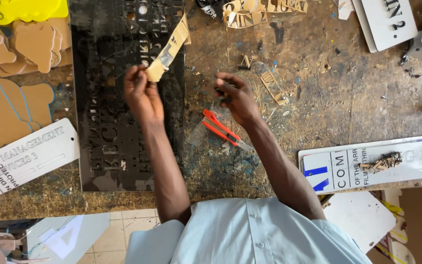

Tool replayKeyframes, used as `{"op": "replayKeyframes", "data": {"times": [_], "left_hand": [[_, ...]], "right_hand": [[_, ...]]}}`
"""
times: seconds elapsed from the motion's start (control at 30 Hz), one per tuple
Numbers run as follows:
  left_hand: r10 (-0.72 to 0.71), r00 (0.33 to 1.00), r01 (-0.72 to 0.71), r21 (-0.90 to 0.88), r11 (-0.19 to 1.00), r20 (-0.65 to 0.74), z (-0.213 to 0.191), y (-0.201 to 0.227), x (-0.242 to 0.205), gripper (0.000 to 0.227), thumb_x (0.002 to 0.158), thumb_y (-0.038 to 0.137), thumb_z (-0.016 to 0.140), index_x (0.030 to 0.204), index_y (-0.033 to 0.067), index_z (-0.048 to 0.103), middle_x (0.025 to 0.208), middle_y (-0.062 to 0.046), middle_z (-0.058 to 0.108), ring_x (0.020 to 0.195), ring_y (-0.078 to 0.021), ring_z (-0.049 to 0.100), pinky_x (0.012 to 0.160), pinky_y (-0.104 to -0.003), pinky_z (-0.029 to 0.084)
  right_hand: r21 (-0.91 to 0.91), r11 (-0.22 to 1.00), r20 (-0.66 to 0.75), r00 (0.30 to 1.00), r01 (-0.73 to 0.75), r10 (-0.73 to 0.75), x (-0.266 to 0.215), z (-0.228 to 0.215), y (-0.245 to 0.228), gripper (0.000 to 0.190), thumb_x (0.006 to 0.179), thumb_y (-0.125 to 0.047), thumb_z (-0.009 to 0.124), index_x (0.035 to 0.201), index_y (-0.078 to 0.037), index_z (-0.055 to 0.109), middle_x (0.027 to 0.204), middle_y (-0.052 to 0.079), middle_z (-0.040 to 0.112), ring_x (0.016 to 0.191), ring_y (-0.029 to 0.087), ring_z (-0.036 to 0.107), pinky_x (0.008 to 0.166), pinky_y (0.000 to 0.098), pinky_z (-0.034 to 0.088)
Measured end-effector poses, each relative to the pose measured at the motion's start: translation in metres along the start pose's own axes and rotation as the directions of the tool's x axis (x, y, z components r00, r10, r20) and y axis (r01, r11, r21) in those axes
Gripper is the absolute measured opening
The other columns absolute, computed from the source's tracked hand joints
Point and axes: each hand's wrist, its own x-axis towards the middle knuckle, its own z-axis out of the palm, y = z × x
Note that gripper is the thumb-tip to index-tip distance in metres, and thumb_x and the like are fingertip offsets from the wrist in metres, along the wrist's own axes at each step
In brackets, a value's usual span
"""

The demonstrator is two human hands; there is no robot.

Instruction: The person uses a red utility knife to cut and remove excess material from a cardboard stencil featuring text such as 'ADMINISTRATION' and 'IRRIGATION'. They carefully scrape the surface to clean the cut letters and then gather the small cardboard scraps from the workbench, placing them onto a white rectangular board.

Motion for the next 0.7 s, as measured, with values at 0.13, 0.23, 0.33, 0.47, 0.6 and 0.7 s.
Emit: {"op": "replayKeyframes", "data": {"times": [0.13, 0.23, 0.33, 0.47, 0.6, 0.7], "left_hand": [[0.450, 0.892, -0.305, 0.673, 0.674, -0.047, 0.051, 0.033, -0.035, 0.023, 0.110, 0.001, 0.067, 0.129, 0.0117, 0.073, 0.124, -0.010, 0.072, 0.116, -0.0229, 0.072, 0.101, -0.044, 0.064], [0.556, 0.801, -0.522, 0.714, 0.467, 0.222, 0.108, 0.010, -0.057, 0.014, 0.116, 0.007, 0.066, 0.128, 0.0101, 0.072, 0.118, -0.010, 0.073, 0.112, -0.0245, 0.074, 0.096, -0.039, 0.064], [0.251, 0.790, -0.601, 0.624, 0.500, 0.559, 0.140, -0.038, -0.067, 0.022, 0.111, 0.003, 0.072, 0.132, 0.0041, 0.072, 0.123, -0.018, 0.075, 0.121, -0.0329, 0.072, 0.101, -0.043, 0.063], [-0.488, 0.612, -0.650, 0.747, 0.139, 0.623, 0.160, -0.090, -0.057, 0.068, 0.108, 0.010, 0.085, 0.168, 0.0117, 0.053, 0.176, -0.022, 0.040, 0.161, -0.0479, 0.036, 0.122, -0.071, 0.051], [-0.504, 0.577, -0.710, 0.699, 0.079, 0.643, 0.154, -0.128, -0.047, 0.057, 0.096, -0.003, 0.086, 0.150, 0.0112, 0.073, 0.153, -0.017, 0.059, 0.141, -0.0468, 0.058, 0.108, -0.058, 0.060], [-0.436, 0.564, -0.746, 0.659, 0.095, 0.701, 0.142, -0.142, -0.036, 0.035, 0.097, -0.011, 0.079, 0.127, 0.0060, 0.082, 0.126, -0.013, 0.066, 0.120, -0.0369, 0.068, 0.105, -0.045, 0.057]], "right_hand": [[0.046, 0.996, -0.103, 0.992, 0.078, -0.073, -0.020, -0.043, -0.012, 0.026, 0.107, -0.007, 0.080, 0.131, 0.000, 0.075, 0.102, 0.017, 0.071, 0.083, 0.030, 0.082, 0.048, 0.0264, 0.056], [0.079, 0.988, -0.221, 0.968, 0.135, -0.115, -0.030, -0.059, -0.026, 0.021, 0.108, -0.009, 0.080, 0.127, -0.001, 0.076, 0.102, 0.016, 0.074, 0.083, 0.027, 0.080, 0.052, 0.0250, 0.053], [0.094, 0.981, -0.295, 0.946, 0.168, -0.134, -0.042, -0.069, -0.029, 0.018, 0.108, -0.012, 0.080, 0.124, -0.004, 0.076, 0.103, 0.014, 0.076, 0.084, 0.025, 0.081, 0.054, 0.0236, 0.053], [0.054, 0.983, -0.252, 0.955, 0.174, -0.155, -0.064, -0.062, -0.041, 0.003, 0.110, -0.014, 0.076, 0.107, -0.013, 0.076, 0.100, 0.002, 0.075, 0.080, 0.012, 0.072, 0.053, 0.0244, 0.044], [0.089, 0.974, -0.312, 0.934, 0.209, -0.172, -0.068, -0.091, -0.022, 0.020, 0.109, -0.013, 0.078, 0.125, -0.002, 0.073, 0.105, 0.015, 0.076, 0.084, 0.026, 0.082, 0.051, 0.0228, 0.055], [0.112, 0.970, -0.325, 0.930, 0.216, -0.170, -0.077, -0.100, -0.017, 0.018, 0.110, -0.012, 0.077, 0.125, -0.002, 0.073, 0.105, 0.016, 0.076, 0.084, 0.026, 0.082, 0.050, 0.0231, 0.057]]}}
